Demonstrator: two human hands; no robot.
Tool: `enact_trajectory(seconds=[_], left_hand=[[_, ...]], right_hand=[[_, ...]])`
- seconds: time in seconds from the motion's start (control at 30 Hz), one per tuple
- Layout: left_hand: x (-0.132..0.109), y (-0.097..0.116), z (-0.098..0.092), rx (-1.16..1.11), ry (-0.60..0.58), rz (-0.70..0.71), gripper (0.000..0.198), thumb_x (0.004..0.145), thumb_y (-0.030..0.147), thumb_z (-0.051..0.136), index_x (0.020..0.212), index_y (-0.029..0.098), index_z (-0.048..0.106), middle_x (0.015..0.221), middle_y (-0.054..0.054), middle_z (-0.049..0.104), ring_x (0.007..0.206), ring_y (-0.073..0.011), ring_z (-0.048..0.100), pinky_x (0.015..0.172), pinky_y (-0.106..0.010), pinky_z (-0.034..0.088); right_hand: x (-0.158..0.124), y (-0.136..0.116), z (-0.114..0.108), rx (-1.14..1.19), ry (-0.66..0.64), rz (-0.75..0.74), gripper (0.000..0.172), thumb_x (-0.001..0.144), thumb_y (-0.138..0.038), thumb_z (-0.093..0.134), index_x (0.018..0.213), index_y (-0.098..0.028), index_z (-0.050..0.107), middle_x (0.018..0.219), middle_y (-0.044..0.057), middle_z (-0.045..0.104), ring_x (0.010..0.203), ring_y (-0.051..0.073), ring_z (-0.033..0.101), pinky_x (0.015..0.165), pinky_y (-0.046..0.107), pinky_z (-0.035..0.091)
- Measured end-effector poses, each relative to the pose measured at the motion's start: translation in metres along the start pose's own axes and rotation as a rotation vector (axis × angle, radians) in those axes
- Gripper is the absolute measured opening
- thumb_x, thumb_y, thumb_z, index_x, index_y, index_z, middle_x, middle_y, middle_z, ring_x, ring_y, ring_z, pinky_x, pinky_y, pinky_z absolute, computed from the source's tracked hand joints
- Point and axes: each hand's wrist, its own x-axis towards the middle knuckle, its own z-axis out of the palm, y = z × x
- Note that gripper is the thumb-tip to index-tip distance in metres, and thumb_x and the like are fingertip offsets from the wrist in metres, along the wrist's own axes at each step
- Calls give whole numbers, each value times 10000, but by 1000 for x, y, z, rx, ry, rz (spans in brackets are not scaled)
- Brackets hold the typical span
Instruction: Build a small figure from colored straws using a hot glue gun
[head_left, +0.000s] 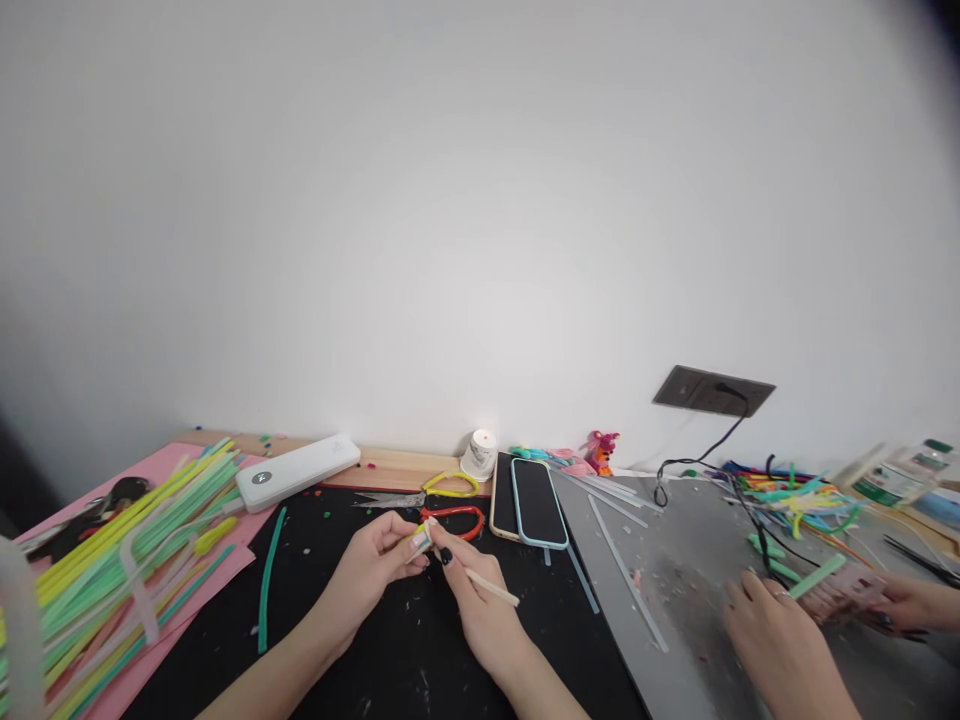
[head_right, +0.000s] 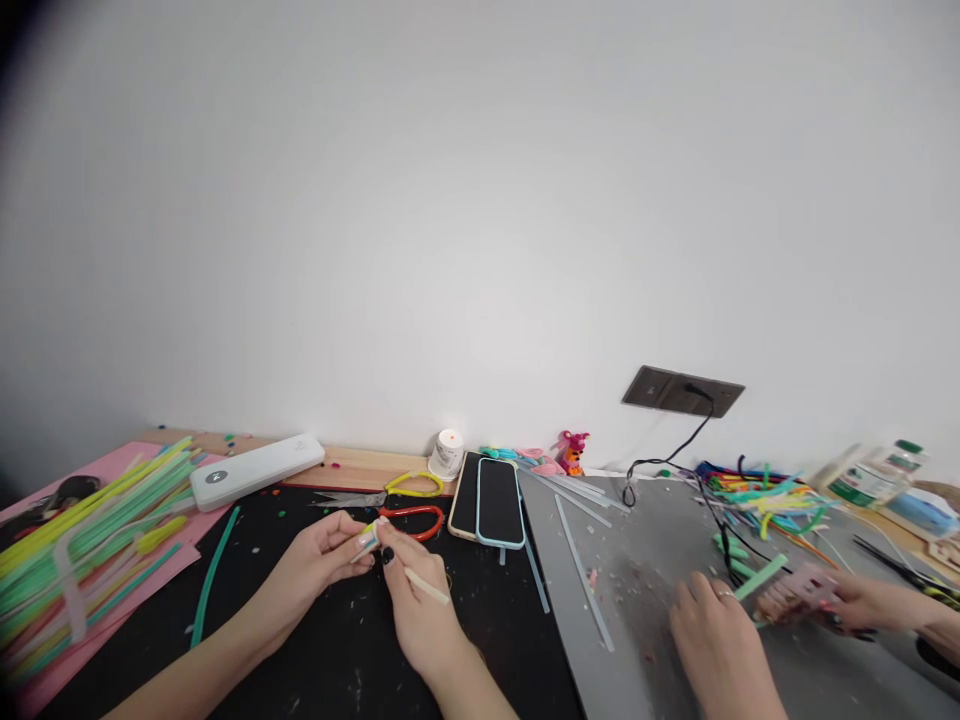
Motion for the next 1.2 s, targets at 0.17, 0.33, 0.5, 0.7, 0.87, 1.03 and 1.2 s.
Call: enact_trajectory(seconds=[0.17,0.33,0.5,0.7,0.87,1.03,1.2], left_hand=[[-1,1,-1,3,-7,-8,335,622,429,817,711,168,626,673,17,706,655,-136,652,706,-272,541],[0,0,-2,6,-1,-16,354,604,439,824,708,166,623,678,11,711,651,-137,648,700,-274,536],[0,0,-3,20,-8,-29,351,612,436,822,707,164,621,672,5,704,649,-135,643,699,-273,532],[-5,3,5,-29,-27,-18,322,667,428,793,752,171,618,735,7,682,687,-131,632,703,-269,531],[-7,5,12,-141,-51,-59,302,727,441,745,850,184,644,769,12,645,671,-118,602,647,-251,522],[-7,5,8,-197,-53,-55,241,712,372,778,777,176,653,779,8,650,746,-114,599,759,-253,524],[-7,5,7,-166,-37,-39,235,675,344,807,749,178,659,813,-2,675,842,-147,620,840,-289,524]], right_hand=[[0,3,0,-47,-40,-35,465,964,-487,404,1296,-222,592,1339,86,586,1268,240,519,1108,445,367],[0,3,-1,-57,-51,-100,411,981,-418,403,1314,-247,574,1354,65,575,1264,229,524,1104,433,377],[1,4,-1,-39,-56,-92,383,983,-395,411,1295,-264,591,1334,56,595,1253,227,535,1095,429,387],[3,2,-5,48,22,-31,403,963,-454,441,1257,-251,627,1300,71,624,1230,248,549,1082,446,387],[2,0,-8,119,56,6,423,949,-495,449,1257,-264,625,1321,68,608,1248,250,528,1097,441,358],[2,-3,-6,165,44,41,440,913,-516,510,1248,-259,635,1339,72,593,1272,260,507,1113,448,333],[3,-6,-4,158,34,70,517,872,-565,540,1276,-249,607,1354,85,572,1279,281,502,1111,486,331]])
